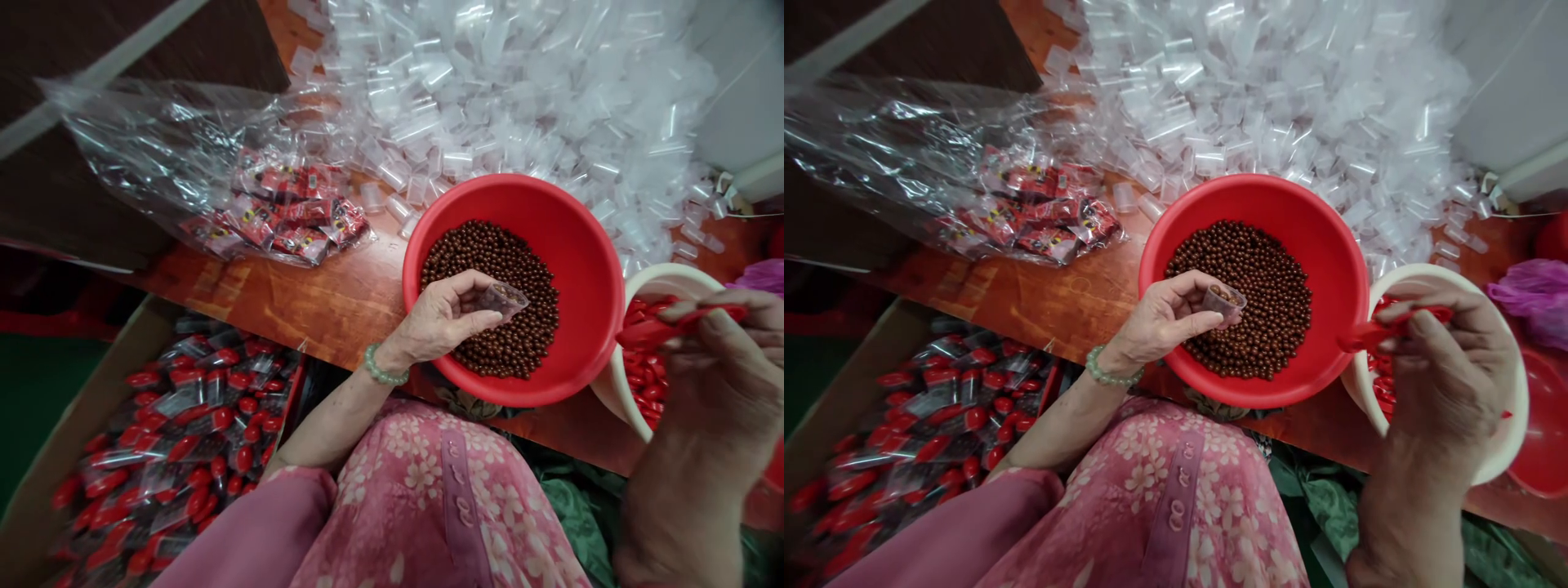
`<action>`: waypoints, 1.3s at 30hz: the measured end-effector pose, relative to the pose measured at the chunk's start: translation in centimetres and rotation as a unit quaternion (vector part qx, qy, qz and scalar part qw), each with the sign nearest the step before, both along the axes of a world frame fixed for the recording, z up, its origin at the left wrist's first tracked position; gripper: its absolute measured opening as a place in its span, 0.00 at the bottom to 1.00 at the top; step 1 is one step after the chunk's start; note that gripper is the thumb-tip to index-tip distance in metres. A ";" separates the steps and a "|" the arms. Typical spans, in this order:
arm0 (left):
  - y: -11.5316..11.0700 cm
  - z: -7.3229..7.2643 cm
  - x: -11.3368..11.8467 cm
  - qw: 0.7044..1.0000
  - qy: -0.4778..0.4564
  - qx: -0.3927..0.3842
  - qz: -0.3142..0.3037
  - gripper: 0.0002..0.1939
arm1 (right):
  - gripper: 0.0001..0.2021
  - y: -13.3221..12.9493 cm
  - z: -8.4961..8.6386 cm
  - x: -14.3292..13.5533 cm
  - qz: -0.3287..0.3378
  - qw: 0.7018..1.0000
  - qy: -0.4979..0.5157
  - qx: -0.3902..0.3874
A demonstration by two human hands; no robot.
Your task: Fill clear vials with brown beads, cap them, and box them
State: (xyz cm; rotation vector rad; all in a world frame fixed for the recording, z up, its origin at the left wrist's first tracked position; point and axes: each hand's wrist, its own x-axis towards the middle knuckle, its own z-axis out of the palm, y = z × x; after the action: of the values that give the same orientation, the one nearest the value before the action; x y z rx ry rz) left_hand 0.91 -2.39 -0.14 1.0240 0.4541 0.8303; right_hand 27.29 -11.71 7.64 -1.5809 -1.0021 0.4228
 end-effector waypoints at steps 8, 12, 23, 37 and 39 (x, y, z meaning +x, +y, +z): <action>-0.2 -0.1 -0.2 0.998 0.032 0.048 0.010 0.13 | 0.10 5.6 -1.2 -7.7 0.157 0.947 0.266 -0.091; -0.1 0.1 -0.2 0.996 0.046 0.071 0.023 0.11 | 0.11 5.7 -2.5 -8.8 0.156 0.966 0.187 -0.086; 0.0 0.5 -0.4 0.993 0.078 0.079 0.026 0.10 | 0.15 3.5 -4.3 -8.5 0.175 0.943 -0.285 0.006; 0.4 0.3 -0.4 0.990 0.074 0.119 0.025 0.10 | 0.24 4.0 -4.0 -7.1 0.294 0.896 -0.327 0.057; 0.4 0.3 -0.4 0.989 0.081 0.117 0.027 0.10 | 0.22 3.9 -4.6 -7.0 0.278 0.917 -0.285 0.025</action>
State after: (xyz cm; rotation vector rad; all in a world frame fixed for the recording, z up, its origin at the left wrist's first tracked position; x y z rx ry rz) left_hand 0.56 -1.95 0.15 1.3078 0.5323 0.8668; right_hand 20.25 -7.79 3.05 -1.3753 -1.9178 0.3131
